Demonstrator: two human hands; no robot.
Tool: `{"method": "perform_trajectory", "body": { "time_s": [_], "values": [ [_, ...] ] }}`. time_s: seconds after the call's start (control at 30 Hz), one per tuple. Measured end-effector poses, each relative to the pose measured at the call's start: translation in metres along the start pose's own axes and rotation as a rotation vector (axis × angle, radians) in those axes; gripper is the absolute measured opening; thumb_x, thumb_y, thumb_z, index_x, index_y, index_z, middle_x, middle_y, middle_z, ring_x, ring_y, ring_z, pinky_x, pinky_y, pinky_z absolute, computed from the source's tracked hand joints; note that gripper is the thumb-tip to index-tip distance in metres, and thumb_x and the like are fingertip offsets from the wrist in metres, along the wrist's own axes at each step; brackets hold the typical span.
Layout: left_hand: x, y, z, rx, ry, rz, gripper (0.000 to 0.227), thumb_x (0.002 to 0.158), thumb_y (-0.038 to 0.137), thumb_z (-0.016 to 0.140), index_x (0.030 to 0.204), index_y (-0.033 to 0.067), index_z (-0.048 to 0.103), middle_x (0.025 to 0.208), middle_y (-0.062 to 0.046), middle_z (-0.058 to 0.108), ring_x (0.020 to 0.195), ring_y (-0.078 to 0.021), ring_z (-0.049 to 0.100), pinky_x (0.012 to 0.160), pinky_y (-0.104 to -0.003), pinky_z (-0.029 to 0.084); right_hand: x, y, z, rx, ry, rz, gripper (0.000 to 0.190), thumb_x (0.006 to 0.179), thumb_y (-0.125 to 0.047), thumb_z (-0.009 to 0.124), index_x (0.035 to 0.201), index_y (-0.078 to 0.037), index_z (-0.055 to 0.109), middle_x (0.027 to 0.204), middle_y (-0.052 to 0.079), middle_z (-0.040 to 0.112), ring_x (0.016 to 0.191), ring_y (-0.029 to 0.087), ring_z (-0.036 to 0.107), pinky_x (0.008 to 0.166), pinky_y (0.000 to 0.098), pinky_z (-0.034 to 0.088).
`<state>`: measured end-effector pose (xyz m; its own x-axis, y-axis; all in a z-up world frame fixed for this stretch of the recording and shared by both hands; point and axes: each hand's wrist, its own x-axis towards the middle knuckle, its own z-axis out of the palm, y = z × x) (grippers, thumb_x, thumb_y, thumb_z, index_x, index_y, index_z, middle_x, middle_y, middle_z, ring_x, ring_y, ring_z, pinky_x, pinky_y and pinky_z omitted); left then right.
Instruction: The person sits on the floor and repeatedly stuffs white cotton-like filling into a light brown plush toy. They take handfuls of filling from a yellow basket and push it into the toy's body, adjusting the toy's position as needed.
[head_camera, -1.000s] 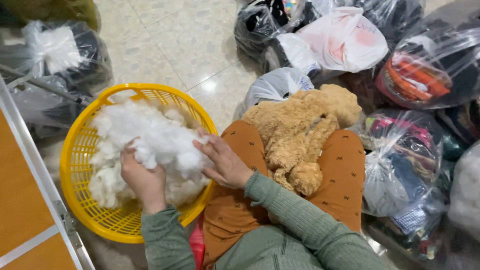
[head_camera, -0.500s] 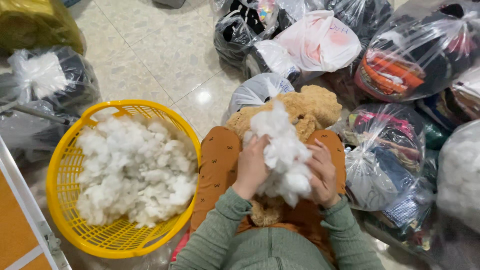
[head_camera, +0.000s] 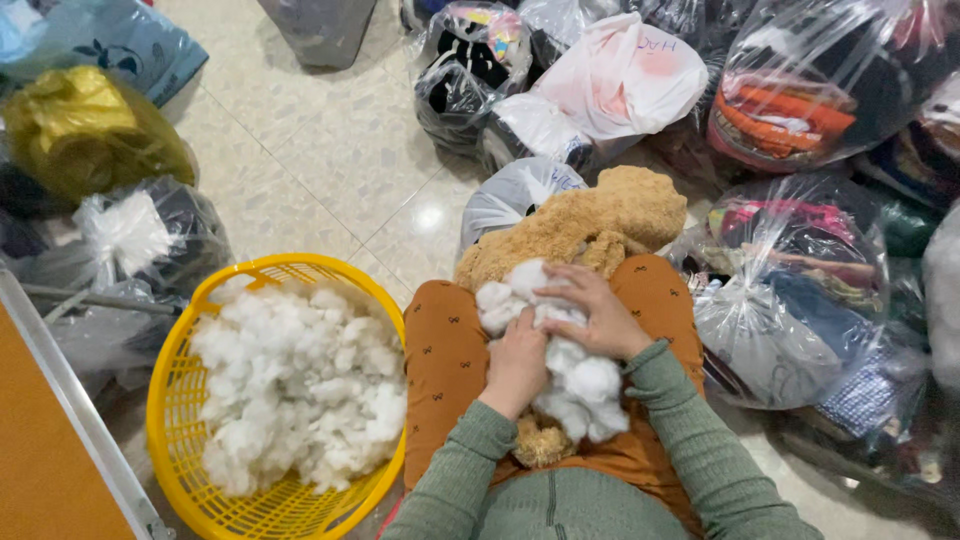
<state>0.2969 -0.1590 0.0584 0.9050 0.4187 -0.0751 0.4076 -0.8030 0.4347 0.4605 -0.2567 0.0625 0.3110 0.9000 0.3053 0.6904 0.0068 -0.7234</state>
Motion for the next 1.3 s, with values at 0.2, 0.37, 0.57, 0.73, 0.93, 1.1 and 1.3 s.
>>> {"method": "perform_trajectory", "body": {
  "time_s": [0.2,0.37,0.57,0.73,0.93,1.1,1.3],
  "values": [
    [-0.015,-0.004,-0.068,-0.254,0.022,0.11,0.076,0.059,0.022,0.085,0.132,0.0142,0.064,0.139,-0.026,0.047,0.124,-0.0463,0.047,0.102,-0.055,0.045,-0.014,0.011,0.015,0.12,0.017,0.113,0.043,0.092,-0.036,0.07,0.131,-0.019,0.07,0.147,0.014,0.057,0.141,0.035,0.047,0.119,0.0495,0.036],
    [-0.007,-0.009,-0.09,-0.212,0.248,0.18,0.081,0.065,0.049,0.089,0.134,0.0177,0.062,0.14,-0.018,0.053,0.125,-0.0412,0.048,0.105,-0.053,0.039,-0.011,0.01,0.015,0.093,0.059,0.077,0.047,0.089,-0.032,0.071,0.133,-0.016,0.067,0.144,0.017,0.057,0.138,0.038,0.049,0.117,0.0487,0.037],
    [0.025,-0.024,-0.057,-0.379,0.326,0.059,0.077,0.086,0.05,0.078,0.151,0.0183,0.052,0.138,-0.016,0.058,0.125,-0.0386,0.049,0.109,-0.051,0.037,-0.003,-0.004,0.006,0.13,0.033,0.082,0.049,0.09,-0.035,0.071,0.133,-0.014,0.067,0.143,0.017,0.059,0.137,0.038,0.05,0.117,0.0494,0.036],
    [0.039,-0.029,-0.028,-0.267,0.361,0.093,0.054,0.085,0.04,0.081,0.133,0.018,0.066,0.126,-0.017,0.061,0.119,-0.0416,0.05,0.101,-0.054,0.038,0.012,0.015,-0.013,0.361,0.03,0.152,0.05,0.091,-0.043,0.062,0.131,-0.014,0.068,0.127,0.011,0.072,0.122,0.031,0.067,0.11,0.0422,0.046],
    [0.042,-0.033,-0.025,-0.312,0.319,0.098,0.02,0.089,0.025,0.075,0.106,0.0163,0.073,0.106,-0.008,0.067,0.105,-0.0336,0.058,0.092,-0.047,0.045,0.053,0.075,-0.019,-0.222,0.482,0.355,0.042,0.102,-0.048,0.062,0.12,-0.012,0.072,0.118,0.012,0.075,0.117,0.032,0.066,0.109,0.046,0.045],
    [0.041,-0.026,-0.035,-0.382,0.279,0.085,0.015,0.089,0.02,0.076,0.102,0.0134,0.072,0.104,-0.008,0.067,0.103,-0.032,0.058,0.091,-0.043,0.049,0.067,0.101,-0.013,-0.535,0.294,0.773,0.068,0.076,-0.055,0.081,0.12,-0.009,0.059,0.111,0.02,0.068,0.103,0.037,0.064,0.091,0.053,0.043],
    [0.054,-0.021,-0.045,-0.441,0.431,0.058,0.021,0.082,0.019,0.081,0.099,0.0102,0.072,0.133,-0.019,0.054,0.105,-0.0342,0.058,0.089,-0.045,0.053,0.078,0.107,-0.012,-0.381,0.002,1.03,0.072,0.081,-0.044,0.079,0.136,-0.01,0.047,0.114,0.017,0.073,0.109,0.036,0.069,0.1,0.0545,0.043]
  ]
}}
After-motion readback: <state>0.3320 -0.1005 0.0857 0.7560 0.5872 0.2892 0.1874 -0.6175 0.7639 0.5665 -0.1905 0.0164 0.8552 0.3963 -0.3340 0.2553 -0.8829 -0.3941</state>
